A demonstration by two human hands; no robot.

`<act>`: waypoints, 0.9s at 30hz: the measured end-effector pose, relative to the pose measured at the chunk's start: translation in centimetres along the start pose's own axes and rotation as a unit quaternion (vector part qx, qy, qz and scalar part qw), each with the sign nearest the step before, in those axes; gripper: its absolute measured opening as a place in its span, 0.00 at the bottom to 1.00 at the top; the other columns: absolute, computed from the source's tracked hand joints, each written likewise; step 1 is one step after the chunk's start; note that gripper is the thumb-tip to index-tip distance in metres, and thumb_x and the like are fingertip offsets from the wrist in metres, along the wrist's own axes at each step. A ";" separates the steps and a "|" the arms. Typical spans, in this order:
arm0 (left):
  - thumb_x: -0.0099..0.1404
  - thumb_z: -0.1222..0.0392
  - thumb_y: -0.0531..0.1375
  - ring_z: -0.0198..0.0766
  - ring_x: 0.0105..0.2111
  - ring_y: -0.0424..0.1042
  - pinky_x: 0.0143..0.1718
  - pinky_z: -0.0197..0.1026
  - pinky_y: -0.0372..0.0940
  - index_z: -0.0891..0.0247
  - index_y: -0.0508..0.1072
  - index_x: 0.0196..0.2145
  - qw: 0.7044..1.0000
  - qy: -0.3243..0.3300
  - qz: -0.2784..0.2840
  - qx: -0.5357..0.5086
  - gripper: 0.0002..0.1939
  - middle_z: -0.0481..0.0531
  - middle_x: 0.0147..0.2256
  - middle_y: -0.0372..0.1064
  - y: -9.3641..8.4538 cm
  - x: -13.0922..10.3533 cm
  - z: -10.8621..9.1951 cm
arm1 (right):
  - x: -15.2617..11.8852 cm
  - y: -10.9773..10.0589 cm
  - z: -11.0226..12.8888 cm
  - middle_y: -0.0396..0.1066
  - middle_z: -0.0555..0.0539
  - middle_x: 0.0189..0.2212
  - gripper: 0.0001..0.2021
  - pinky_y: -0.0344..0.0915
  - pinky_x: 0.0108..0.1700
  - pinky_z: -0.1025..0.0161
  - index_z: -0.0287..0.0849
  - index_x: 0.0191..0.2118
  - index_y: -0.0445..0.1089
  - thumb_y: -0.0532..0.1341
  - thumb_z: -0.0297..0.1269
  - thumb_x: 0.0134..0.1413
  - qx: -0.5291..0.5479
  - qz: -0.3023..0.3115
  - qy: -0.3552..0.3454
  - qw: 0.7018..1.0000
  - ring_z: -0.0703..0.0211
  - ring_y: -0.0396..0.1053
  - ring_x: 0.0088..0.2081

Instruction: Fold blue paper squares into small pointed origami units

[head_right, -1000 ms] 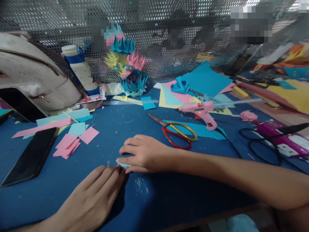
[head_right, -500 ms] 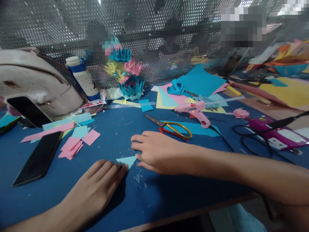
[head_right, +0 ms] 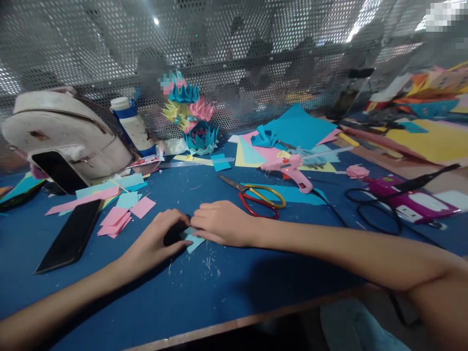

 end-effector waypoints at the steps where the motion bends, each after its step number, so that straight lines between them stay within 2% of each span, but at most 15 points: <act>1: 0.65 0.63 0.65 0.42 0.41 0.69 0.43 0.45 0.64 0.62 0.70 0.40 1.000 -0.008 -0.001 -0.012 0.08 0.52 0.42 0.71 0.0 0.1 0.3 | 0.0 -0.2 -0.3 0.70 0.46 0.33 0.13 0.55 0.35 0.63 0.39 0.38 0.68 0.52 0.41 0.71 0.035 -0.005 0.031 0.999 0.59 0.63 0.35; 4: 0.65 0.62 0.63 0.40 0.40 0.71 0.43 0.43 0.66 0.63 0.72 0.34 0.998 -0.029 -0.001 -0.053 0.03 0.52 0.40 0.72 -0.2 0.3 0.9 | -0.2 -0.7 -1.4 0.67 0.51 0.28 0.12 0.52 0.33 0.65 0.40 0.31 0.66 0.57 0.37 0.67 0.147 -0.003 0.129 0.981 0.63 0.62 0.32; 6: 0.67 0.63 0.60 0.37 0.35 0.72 0.37 0.39 0.67 0.63 0.71 0.32 0.996 -0.042 0.000 -0.081 0.05 0.50 0.35 0.72 -0.3 0.4 1.1 | -0.3 -0.8 -1.6 0.64 0.53 0.25 0.13 0.51 0.33 0.65 0.40 0.27 0.63 0.60 0.36 0.62 0.194 0.016 0.148 0.970 0.63 0.61 0.31; 8: 0.70 0.63 0.57 0.34 0.30 0.72 0.31 0.36 0.66 0.63 0.70 0.32 0.994 -0.053 0.000 -0.099 0.07 0.48 0.30 0.72 -0.4 0.5 1.2 | -0.2 -0.7 -1.3 0.61 0.54 0.23 0.14 0.52 0.35 0.65 0.41 0.24 0.60 0.61 0.35 0.59 0.217 0.039 0.137 0.966 0.63 0.60 0.31; 11: 0.70 0.64 0.57 0.32 0.25 0.70 0.28 0.34 0.63 0.64 0.70 0.31 0.993 -0.059 -0.001 -0.103 0.08 0.45 0.26 0.70 -0.2 0.4 1.2 | -0.2 -0.5 -1.1 0.60 0.54 0.22 0.15 0.53 0.37 0.63 0.41 0.23 0.58 0.61 0.36 0.60 0.197 0.054 0.133 0.970 0.63 0.59 0.31; 14: 0.68 0.66 0.60 0.33 0.25 0.69 0.32 0.37 0.61 0.63 0.71 0.31 0.996 -0.051 -0.016 -0.078 0.06 0.44 0.25 0.70 -0.2 0.3 1.2 | -0.2 -0.5 -1.2 0.62 0.53 0.26 0.14 0.53 0.37 0.63 0.41 0.26 0.61 0.62 0.38 0.61 0.137 0.041 0.135 0.981 0.62 0.58 0.32; 17: 0.67 0.66 0.62 0.37 0.32 0.70 0.39 0.42 0.58 0.62 0.72 0.32 0.998 -0.025 -0.034 -0.041 0.05 0.45 0.30 0.72 -0.5 0.1 1.0 | -0.2 -0.6 -1.4 0.66 0.50 0.32 0.07 0.55 0.39 0.62 0.40 0.34 0.66 0.64 0.36 0.60 0.130 0.025 0.116 0.984 0.60 0.60 0.35; 20: 0.69 0.66 0.62 0.38 0.37 0.70 0.42 0.44 0.55 0.61 0.73 0.35 0.999 0.023 -0.040 -0.014 0.03 0.47 0.35 0.74 -0.6 -0.2 0.4 | -0.4 -0.6 -1.6 0.70 0.47 0.38 0.03 0.59 0.42 0.62 0.40 0.40 0.69 0.61 0.33 0.63 0.187 0.014 0.086 0.978 0.58 0.64 0.41; 24: 0.74 0.67 0.57 0.37 0.39 0.72 0.45 0.45 0.54 0.59 0.73 0.43 0.994 0.101 -0.039 0.004 0.06 0.47 0.40 0.76 -0.5 -0.7 -0.5 | -0.6 -0.7 -1.8 0.74 0.46 0.39 0.05 0.62 0.47 0.61 0.41 0.42 0.72 0.58 0.32 0.67 0.234 -0.016 0.036 0.971 0.58 0.67 0.44; 27: 0.76 0.66 0.53 0.38 0.42 0.72 0.48 0.46 0.54 0.59 0.73 0.48 0.989 0.146 -0.033 0.020 0.10 0.48 0.44 0.77 -0.4 -1.1 -0.9 | -0.8 -0.9 -1.5 0.76 0.45 0.43 0.10 0.61 0.49 0.60 0.41 0.46 0.73 0.53 0.31 0.70 0.202 -0.030 -0.050 0.978 0.58 0.68 0.46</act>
Point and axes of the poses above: each hand's wrist, its own x-axis towards the middle knuckle, its own y-axis out of the palm, z = x × y, the point moved 7 cm from there along x, towards the middle knuckle
